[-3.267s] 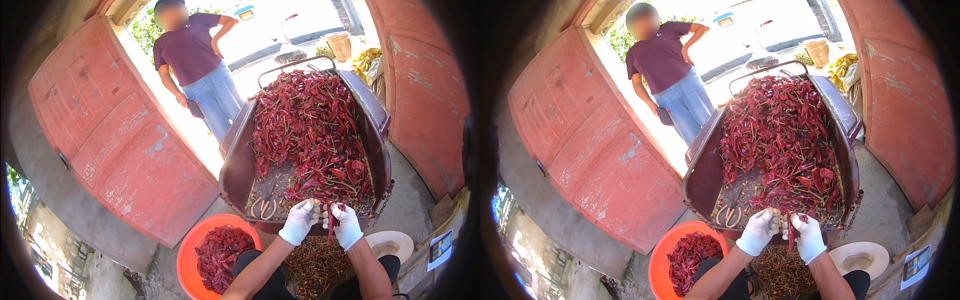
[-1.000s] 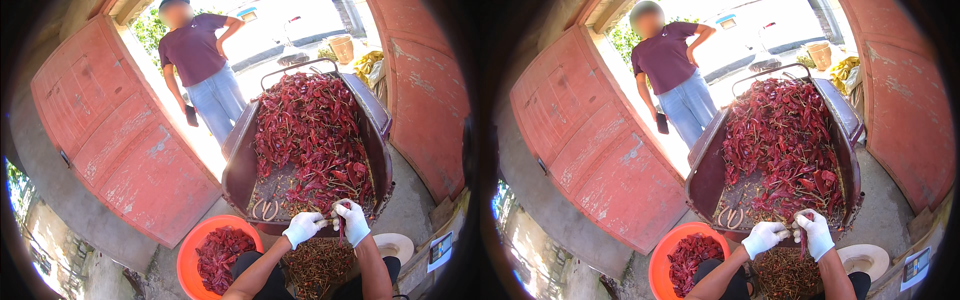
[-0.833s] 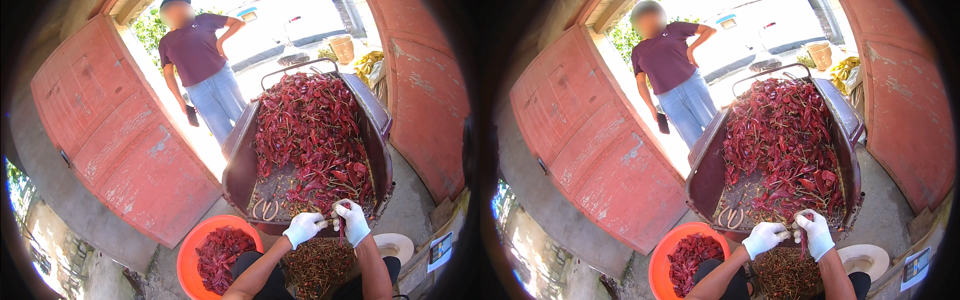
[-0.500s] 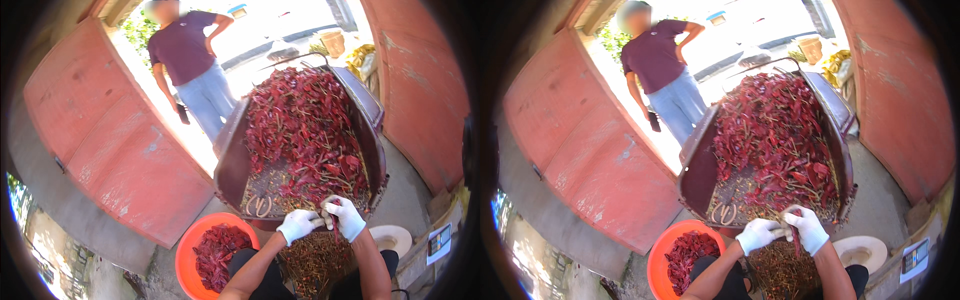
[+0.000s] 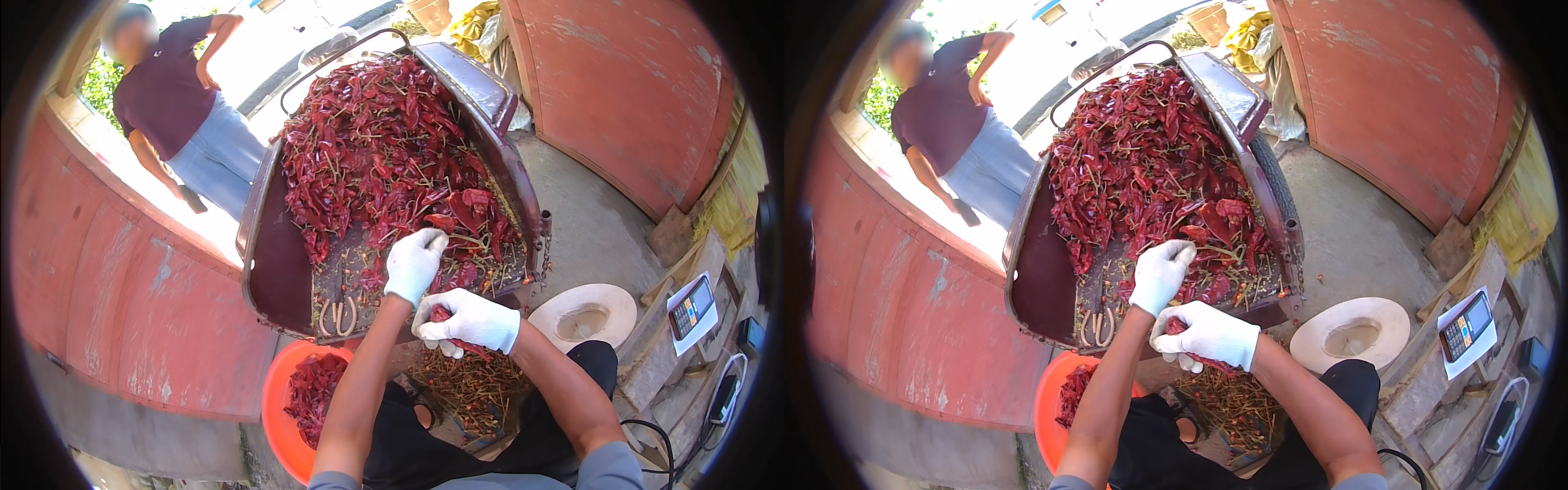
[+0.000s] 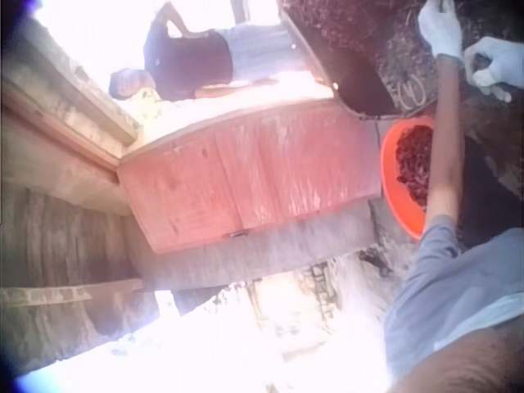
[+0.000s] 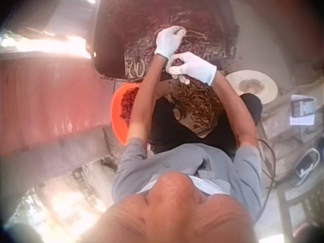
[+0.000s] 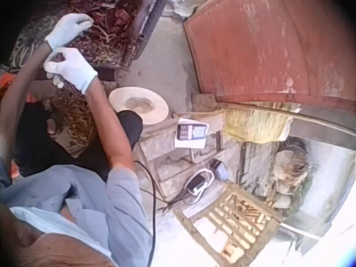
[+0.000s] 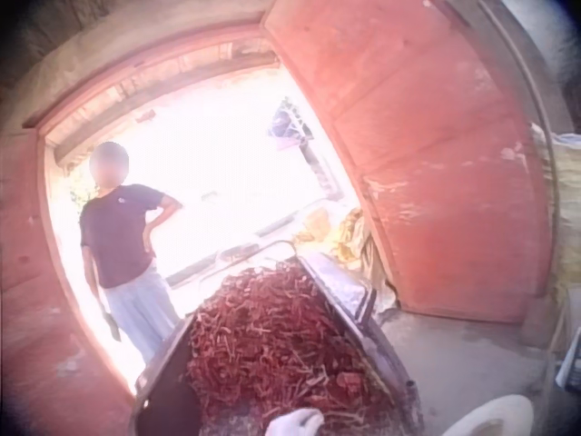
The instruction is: The person deseeded dried red peppers by opening them with a knife and by hand, removing the seeds, and placing the empty pepper skins into an orange bowl.
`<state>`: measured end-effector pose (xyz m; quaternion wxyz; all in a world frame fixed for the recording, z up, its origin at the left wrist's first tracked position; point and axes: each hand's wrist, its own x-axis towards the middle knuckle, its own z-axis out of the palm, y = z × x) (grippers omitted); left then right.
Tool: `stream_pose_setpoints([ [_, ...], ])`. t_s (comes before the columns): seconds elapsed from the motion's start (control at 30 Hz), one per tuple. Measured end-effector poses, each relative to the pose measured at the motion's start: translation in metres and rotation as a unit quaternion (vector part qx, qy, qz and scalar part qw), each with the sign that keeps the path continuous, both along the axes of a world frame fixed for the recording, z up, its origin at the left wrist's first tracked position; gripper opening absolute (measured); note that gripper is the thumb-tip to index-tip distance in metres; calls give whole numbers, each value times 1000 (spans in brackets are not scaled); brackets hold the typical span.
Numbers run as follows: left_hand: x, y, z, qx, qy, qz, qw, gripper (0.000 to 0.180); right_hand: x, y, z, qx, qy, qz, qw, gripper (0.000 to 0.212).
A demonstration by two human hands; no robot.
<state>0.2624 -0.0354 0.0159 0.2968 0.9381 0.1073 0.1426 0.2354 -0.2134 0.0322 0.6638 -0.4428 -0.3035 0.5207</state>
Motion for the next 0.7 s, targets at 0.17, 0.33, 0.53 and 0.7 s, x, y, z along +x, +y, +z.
stream_pose_setpoints([
  [0.17,56,-20,14,76,44,96,991,47,6,-3,3,1,-4,-13,1000,14],
  [0.33,84,-15,6,71,95,77,990,42,11,-7,5,2,14,-30,999,15],
  [0.53,73,2,-12,-154,-40,52,986,25,13,-8,7,-8,20,-54,998,14],
  [0.7,36,4,5,-300,-67,19,952,46,14,-9,3,-9,34,-121,992,16],
])
